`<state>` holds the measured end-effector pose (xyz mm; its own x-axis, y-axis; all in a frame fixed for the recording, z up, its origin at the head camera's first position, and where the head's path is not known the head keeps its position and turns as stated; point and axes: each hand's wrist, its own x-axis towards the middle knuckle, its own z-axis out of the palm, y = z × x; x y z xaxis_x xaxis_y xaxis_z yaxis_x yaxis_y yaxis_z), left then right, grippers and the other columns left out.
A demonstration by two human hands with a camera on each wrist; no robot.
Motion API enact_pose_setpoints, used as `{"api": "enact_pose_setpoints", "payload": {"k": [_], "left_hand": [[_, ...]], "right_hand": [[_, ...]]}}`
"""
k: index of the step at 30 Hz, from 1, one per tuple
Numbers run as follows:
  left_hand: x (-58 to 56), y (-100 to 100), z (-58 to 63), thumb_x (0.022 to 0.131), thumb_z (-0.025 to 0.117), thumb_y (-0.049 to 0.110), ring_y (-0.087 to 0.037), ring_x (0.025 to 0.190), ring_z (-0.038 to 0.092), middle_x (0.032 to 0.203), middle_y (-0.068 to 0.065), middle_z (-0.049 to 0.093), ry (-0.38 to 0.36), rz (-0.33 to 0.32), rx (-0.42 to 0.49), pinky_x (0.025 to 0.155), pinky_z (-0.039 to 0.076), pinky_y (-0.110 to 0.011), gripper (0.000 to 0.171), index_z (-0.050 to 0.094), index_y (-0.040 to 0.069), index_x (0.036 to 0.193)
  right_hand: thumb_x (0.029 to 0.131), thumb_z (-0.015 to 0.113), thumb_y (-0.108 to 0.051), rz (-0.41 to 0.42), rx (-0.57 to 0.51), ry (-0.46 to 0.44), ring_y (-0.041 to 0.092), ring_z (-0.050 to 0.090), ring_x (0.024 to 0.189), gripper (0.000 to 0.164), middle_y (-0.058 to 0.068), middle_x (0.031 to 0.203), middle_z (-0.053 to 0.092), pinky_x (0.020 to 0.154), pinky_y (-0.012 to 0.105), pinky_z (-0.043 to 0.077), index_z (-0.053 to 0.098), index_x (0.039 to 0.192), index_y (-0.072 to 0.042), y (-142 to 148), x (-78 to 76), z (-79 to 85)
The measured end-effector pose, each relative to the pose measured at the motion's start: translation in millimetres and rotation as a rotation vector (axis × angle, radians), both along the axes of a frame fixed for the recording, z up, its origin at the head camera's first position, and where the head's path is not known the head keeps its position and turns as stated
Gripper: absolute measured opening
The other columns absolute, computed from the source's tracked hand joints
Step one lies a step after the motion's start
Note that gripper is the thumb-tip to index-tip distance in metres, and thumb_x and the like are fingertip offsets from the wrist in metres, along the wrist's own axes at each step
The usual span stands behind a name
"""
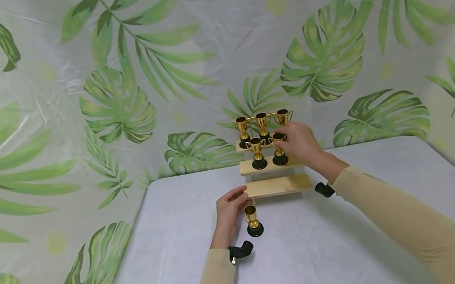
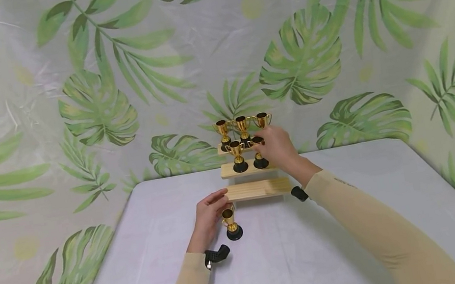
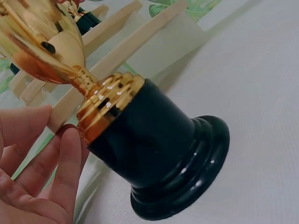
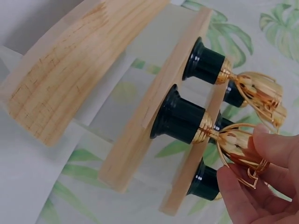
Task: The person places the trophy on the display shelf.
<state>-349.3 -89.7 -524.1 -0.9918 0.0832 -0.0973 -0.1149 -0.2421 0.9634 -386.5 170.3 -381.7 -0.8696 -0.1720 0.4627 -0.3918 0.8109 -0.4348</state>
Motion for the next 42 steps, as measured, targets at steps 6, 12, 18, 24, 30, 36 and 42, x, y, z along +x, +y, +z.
{"api": "enact_pose_setpoints", "payload": {"k": [6,12,18,24,30,36,42], "left_hand": [[-1.1,0.7,-3.8,0.090,0.076,0.007,-0.024,0.092,0.072,0.117,-0.014,0.069,0.006,0.018,-0.005,0.088,0.058,-0.035,0.034,0.071,0.001,0.123],[-0.4,1.2,-2.3,0.091,0.075,0.007,-0.028,0.097,0.071,0.117,-0.013,0.069,0.004,0.014,-0.008,0.092,0.057,-0.039,0.035,0.069,0.000,0.125],[-1.3,1.3,-4.1,0.089,0.077,0.005,-0.027,0.094,0.072,0.114,-0.014,0.070,0.007,0.023,0.003,0.090,0.057,-0.038,0.032,0.072,0.002,0.121],[-2.4,2.1,-5.7,0.090,0.076,0.006,-0.024,0.090,0.072,0.114,-0.014,0.070,0.022,0.027,-0.004,0.088,0.058,-0.036,0.029,0.073,0.003,0.119],[-2.3,2.6,-6.5,0.090,0.076,0.005,-0.022,0.089,0.072,0.114,-0.015,0.069,0.014,0.031,0.009,0.086,0.059,-0.034,0.029,0.074,0.003,0.118],[-2.4,2.8,-6.6,0.089,0.076,0.005,-0.023,0.090,0.072,0.115,-0.015,0.069,0.018,0.032,0.015,0.086,0.059,-0.034,0.028,0.074,0.004,0.117],[-1.6,2.0,-5.8,0.089,0.076,0.005,-0.024,0.092,0.072,0.115,-0.014,0.069,0.016,0.035,0.010,0.086,0.059,-0.034,0.028,0.075,0.005,0.117]], "right_hand": [[0.089,0.080,-0.020,-0.003,-0.007,0.001,0.033,0.064,0.090,0.044,0.022,0.120,0.066,0.069,0.045,0.053,0.069,0.126,-0.001,-0.2,0.7,-1.7],[0.091,0.078,-0.023,-0.012,0.007,-0.011,0.040,0.063,0.104,0.044,0.025,0.127,0.062,0.081,0.053,0.054,0.068,0.128,-0.002,0.2,0.9,-1.3],[0.092,0.077,-0.025,-0.019,0.018,-0.010,0.036,0.066,0.096,0.045,0.023,0.125,0.064,0.075,0.049,0.055,0.068,0.129,-0.001,0.2,1.9,-1.2],[0.090,0.079,-0.023,-0.029,0.018,-0.013,0.031,0.066,0.084,0.047,0.022,0.124,0.065,0.066,0.043,0.053,0.067,0.129,-0.001,-0.8,2.2,-2.0],[0.089,0.080,-0.022,-0.022,0.035,-0.022,0.039,0.065,0.104,0.054,0.024,0.132,0.062,0.079,0.050,0.056,0.062,0.135,-0.001,0.8,4.1,-2.8],[0.088,0.081,-0.025,-0.009,0.023,-0.011,0.037,0.067,0.094,0.059,0.023,0.133,0.061,0.075,0.050,0.055,0.060,0.139,-0.003,3.4,6.8,-1.0],[0.088,0.080,-0.029,-0.028,0.012,-0.034,0.032,0.065,0.092,0.061,0.021,0.131,0.062,0.070,0.046,0.052,0.059,0.142,-0.008,4.7,10.7,5.9]]}}
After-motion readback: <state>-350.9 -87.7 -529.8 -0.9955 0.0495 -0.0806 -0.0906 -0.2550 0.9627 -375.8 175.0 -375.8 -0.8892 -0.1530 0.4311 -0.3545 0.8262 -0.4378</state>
